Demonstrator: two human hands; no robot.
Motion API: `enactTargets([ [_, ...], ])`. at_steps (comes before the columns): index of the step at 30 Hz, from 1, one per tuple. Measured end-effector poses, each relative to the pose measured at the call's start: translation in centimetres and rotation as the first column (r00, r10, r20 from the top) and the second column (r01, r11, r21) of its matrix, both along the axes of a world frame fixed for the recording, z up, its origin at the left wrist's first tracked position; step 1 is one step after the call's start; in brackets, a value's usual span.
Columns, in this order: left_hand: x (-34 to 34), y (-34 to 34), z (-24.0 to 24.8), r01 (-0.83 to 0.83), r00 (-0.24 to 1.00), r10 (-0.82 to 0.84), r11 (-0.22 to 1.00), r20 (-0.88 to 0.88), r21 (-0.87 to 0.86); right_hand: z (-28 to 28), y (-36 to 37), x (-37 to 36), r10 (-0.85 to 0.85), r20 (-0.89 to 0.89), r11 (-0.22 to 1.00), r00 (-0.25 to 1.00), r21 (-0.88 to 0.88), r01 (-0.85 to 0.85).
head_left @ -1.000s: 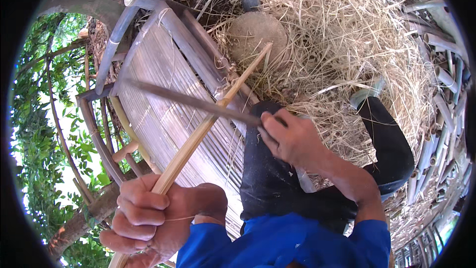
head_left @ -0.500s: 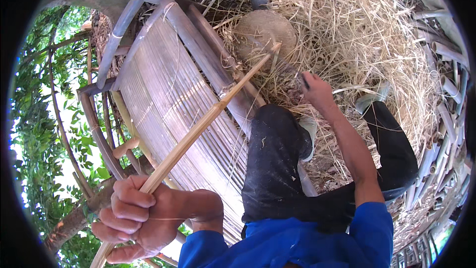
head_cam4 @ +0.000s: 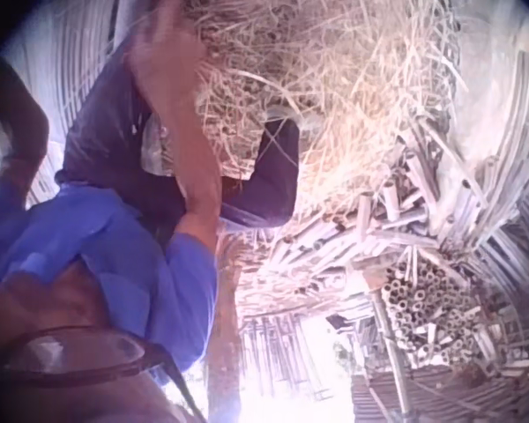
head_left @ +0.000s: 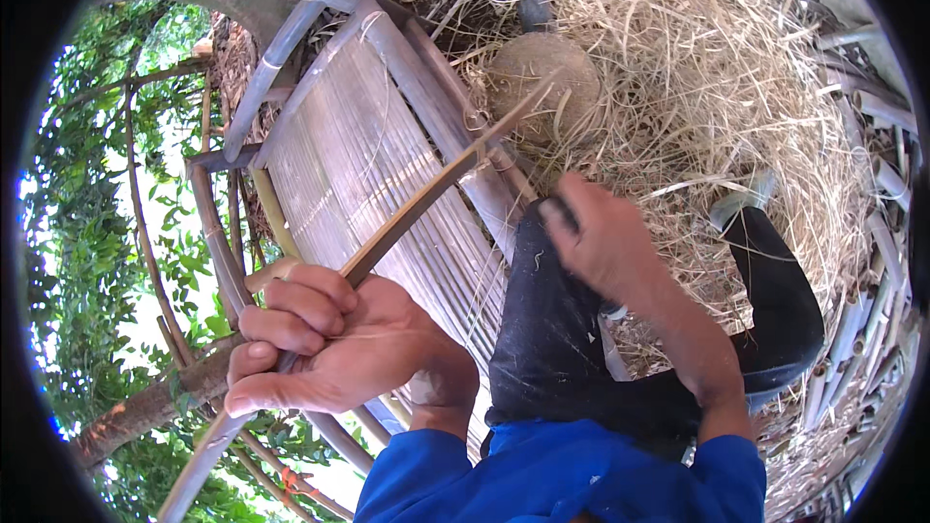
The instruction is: The person uses a knife to shave a thin strip of bamboo by hand, adjusts the position of a bamboo frame, and moves several bamboo stalks.
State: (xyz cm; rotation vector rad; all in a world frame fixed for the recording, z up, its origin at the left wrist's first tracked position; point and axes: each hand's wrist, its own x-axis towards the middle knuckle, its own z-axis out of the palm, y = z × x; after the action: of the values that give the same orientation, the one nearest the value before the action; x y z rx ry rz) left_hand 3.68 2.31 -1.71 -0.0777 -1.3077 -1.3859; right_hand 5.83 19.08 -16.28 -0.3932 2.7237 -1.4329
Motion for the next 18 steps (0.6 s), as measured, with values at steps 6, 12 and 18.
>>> enactTargets([
  [6,0.5,1.4,0.0,0.106,0.994,-0.106,0.994,-0.037,0.005,5.4,-1.0,2.9,0.099,-0.096,0.992,0.990,-0.067,-0.106],
  [12,0.2,0.9,0.2,0.068,0.998,-0.068,0.998,0.001,-0.012,0.1,-0.6,-0.3,-0.078,-0.059,0.997,0.995,0.014,0.079],
  [18,-0.1,0.0,0.2,0.061,0.998,-0.061,0.998,-0.012,-0.025,-4.1,-0.5,-1.8,-0.006,-0.045,1.000,0.999,-0.024,0.005],
])
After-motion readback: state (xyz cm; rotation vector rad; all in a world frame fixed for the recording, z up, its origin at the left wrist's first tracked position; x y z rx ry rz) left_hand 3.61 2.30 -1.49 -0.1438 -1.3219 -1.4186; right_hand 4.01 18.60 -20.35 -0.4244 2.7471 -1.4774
